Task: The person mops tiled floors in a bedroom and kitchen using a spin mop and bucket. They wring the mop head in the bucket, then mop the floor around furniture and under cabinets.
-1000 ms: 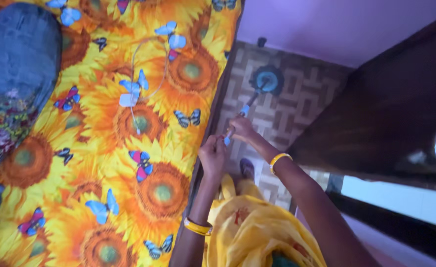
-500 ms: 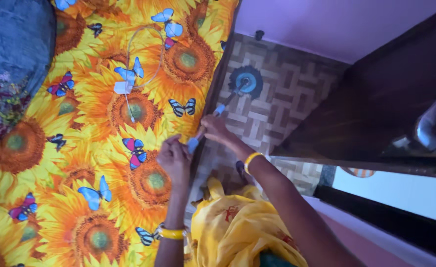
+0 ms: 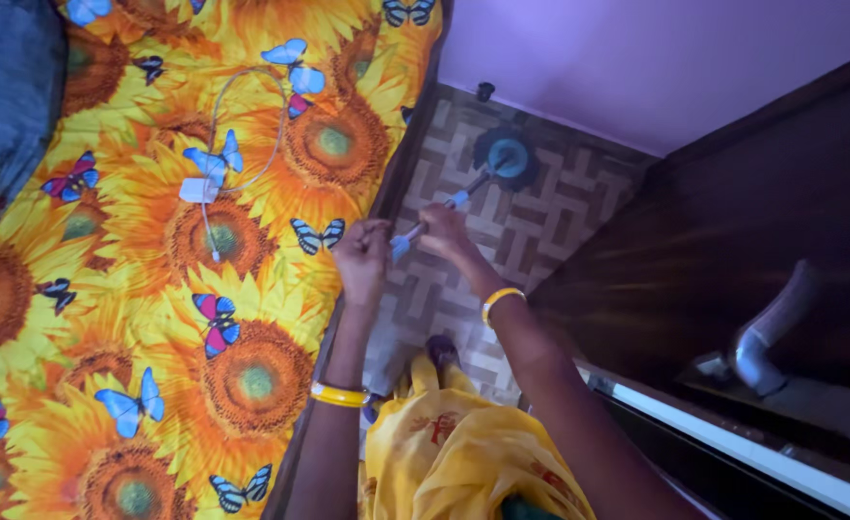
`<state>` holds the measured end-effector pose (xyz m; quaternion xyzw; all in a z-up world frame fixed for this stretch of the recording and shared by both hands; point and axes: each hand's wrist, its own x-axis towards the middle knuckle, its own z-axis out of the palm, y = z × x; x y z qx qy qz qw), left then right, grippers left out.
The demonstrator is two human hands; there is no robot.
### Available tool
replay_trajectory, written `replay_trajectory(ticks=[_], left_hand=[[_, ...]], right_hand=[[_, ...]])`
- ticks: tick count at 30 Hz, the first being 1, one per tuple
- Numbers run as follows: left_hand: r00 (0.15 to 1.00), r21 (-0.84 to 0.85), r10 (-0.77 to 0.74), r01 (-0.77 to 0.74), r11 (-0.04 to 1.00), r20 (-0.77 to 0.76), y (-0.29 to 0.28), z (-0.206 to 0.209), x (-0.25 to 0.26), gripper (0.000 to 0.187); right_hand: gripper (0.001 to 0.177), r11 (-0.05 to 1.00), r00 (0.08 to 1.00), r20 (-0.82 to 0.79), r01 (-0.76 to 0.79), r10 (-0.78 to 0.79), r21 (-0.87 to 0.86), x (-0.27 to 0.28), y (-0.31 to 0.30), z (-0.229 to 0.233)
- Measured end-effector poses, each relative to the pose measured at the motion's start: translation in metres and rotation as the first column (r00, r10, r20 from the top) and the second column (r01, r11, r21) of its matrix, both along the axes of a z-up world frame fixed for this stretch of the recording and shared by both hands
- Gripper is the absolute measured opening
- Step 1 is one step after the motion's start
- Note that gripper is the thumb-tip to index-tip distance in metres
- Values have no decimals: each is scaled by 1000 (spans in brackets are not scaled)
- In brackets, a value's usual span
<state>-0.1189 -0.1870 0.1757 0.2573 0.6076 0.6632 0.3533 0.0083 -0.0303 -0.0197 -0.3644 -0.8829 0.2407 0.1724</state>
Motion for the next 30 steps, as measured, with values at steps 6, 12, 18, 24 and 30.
replay_trajectory(ticks=[6, 12, 18, 24, 30], left_hand=[[995, 42, -52, 56, 998, -90, 73, -26, 57, 6], [973, 35, -108, 117, 992, -202, 121, -28, 114, 6], [927, 192, -125, 203, 960, -353, 139, -66, 166, 9], [959, -43, -215, 210, 977, -186, 119, -91, 211, 10], [971, -18, -131, 130, 991, -200, 86, -59, 177, 8]], right_hand=[[22, 982, 989, 90, 129, -117, -140, 73, 57, -1], [25, 881, 893, 269, 421, -361, -217, 139, 82, 14], [28, 915, 914, 10, 405, -404, -5, 201, 89, -8], [26, 955, 956, -41, 289, -292, -62, 237, 79, -9], [27, 972, 966, 112, 236, -234, -2, 209, 57, -16]])
